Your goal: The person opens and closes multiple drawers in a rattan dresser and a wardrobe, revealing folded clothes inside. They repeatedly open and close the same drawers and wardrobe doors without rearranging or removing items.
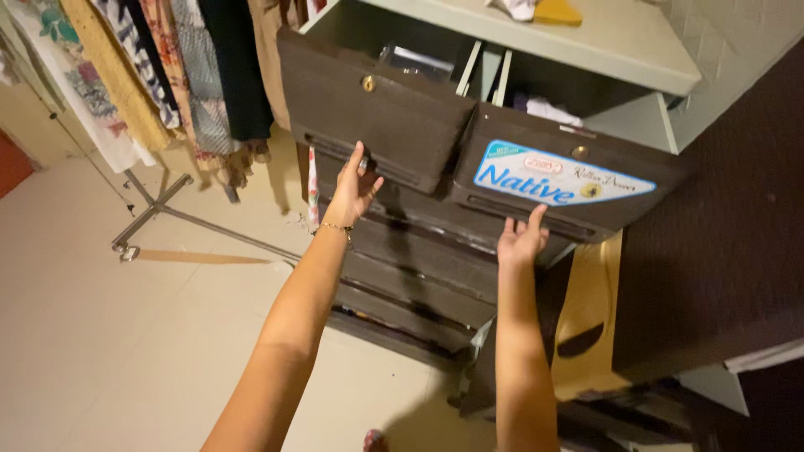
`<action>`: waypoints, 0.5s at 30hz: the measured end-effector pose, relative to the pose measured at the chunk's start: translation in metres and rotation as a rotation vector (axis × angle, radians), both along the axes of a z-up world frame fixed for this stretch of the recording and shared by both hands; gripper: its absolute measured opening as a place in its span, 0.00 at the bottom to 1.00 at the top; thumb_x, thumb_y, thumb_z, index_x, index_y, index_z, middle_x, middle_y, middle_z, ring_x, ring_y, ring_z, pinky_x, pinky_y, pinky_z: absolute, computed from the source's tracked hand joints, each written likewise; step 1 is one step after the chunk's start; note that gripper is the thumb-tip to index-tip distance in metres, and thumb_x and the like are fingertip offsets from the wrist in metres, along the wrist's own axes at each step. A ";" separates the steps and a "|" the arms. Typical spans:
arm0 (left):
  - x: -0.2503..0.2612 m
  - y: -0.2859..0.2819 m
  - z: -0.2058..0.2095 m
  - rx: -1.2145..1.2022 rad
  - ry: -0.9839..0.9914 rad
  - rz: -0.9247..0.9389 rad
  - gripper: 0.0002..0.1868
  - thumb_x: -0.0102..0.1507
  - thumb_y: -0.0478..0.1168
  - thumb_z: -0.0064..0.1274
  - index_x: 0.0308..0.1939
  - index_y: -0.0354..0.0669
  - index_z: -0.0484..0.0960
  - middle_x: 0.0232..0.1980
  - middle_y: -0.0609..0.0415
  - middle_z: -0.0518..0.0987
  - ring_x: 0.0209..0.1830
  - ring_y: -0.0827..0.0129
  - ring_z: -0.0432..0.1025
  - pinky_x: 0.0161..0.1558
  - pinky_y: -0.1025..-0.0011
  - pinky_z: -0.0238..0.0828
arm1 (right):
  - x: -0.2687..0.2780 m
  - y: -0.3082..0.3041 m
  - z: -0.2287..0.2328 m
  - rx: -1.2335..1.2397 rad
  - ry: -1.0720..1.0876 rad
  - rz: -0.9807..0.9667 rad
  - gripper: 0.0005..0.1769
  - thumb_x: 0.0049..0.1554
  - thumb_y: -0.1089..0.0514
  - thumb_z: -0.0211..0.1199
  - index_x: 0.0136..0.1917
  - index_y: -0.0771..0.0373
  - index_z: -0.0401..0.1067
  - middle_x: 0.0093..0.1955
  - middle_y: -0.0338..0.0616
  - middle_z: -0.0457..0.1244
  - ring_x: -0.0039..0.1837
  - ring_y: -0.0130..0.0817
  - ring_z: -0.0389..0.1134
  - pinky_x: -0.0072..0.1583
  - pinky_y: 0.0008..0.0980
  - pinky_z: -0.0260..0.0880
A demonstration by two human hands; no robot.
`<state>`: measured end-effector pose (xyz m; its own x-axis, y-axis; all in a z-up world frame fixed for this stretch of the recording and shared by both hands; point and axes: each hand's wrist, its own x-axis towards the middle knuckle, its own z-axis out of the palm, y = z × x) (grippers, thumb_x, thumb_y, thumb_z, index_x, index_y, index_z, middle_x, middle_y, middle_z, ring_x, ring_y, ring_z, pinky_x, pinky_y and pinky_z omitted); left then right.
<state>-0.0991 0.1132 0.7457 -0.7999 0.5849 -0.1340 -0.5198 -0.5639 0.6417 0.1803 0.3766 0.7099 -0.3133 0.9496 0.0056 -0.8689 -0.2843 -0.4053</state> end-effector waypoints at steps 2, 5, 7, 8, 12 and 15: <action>-0.009 0.010 -0.004 -0.002 0.006 -0.012 0.31 0.56 0.64 0.66 0.47 0.49 0.73 0.38 0.62 0.73 0.42 0.70 0.69 0.45 0.64 0.72 | -0.007 0.000 0.004 -0.005 -0.105 -0.112 0.44 0.54 0.51 0.72 0.70 0.58 0.45 0.76 0.52 0.54 0.73 0.47 0.58 0.72 0.55 0.55; -0.012 0.019 -0.010 0.039 0.019 0.008 0.32 0.58 0.63 0.68 0.47 0.45 0.71 0.39 0.59 0.72 0.40 0.68 0.68 0.43 0.63 0.71 | -0.017 -0.003 0.017 -0.092 -0.260 -0.284 0.46 0.55 0.53 0.72 0.73 0.52 0.42 0.74 0.45 0.53 0.71 0.41 0.58 0.72 0.53 0.54; -0.008 0.025 -0.008 -0.039 -0.005 0.157 0.31 0.58 0.60 0.69 0.49 0.50 0.67 0.41 0.60 0.72 0.40 0.70 0.68 0.42 0.64 0.72 | -0.023 -0.003 0.027 -0.118 -0.254 -0.360 0.47 0.56 0.55 0.73 0.73 0.48 0.39 0.72 0.43 0.54 0.71 0.40 0.58 0.73 0.51 0.54; -0.005 0.029 -0.005 -0.138 -0.031 0.292 0.31 0.58 0.58 0.69 0.50 0.56 0.64 0.42 0.62 0.72 0.41 0.72 0.69 0.42 0.65 0.73 | -0.025 -0.004 0.031 -0.103 -0.198 -0.379 0.48 0.55 0.57 0.73 0.72 0.45 0.38 0.70 0.43 0.55 0.71 0.39 0.58 0.73 0.50 0.55; 0.014 0.038 0.007 -0.124 -0.035 0.481 0.26 0.57 0.54 0.65 0.45 0.68 0.60 0.37 0.64 0.76 0.30 0.73 0.67 0.33 0.69 0.67 | -0.024 -0.002 0.039 -0.055 -0.117 -0.259 0.35 0.58 0.52 0.70 0.71 0.55 0.54 0.70 0.42 0.62 0.71 0.38 0.60 0.73 0.49 0.52; 0.018 0.038 0.018 0.210 0.136 0.418 0.22 0.61 0.52 0.67 0.36 0.49 0.68 0.29 0.61 0.70 0.27 0.75 0.64 0.34 0.70 0.66 | -0.015 -0.006 0.040 0.071 -0.045 -0.144 0.30 0.59 0.52 0.69 0.68 0.57 0.56 0.69 0.42 0.62 0.72 0.41 0.60 0.72 0.53 0.52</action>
<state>-0.0809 0.1512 0.7634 -0.9743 0.2125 0.0743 -0.1404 -0.8315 0.5376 0.1650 0.3710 0.7500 -0.1754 0.9825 0.0632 -0.8791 -0.1274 -0.4592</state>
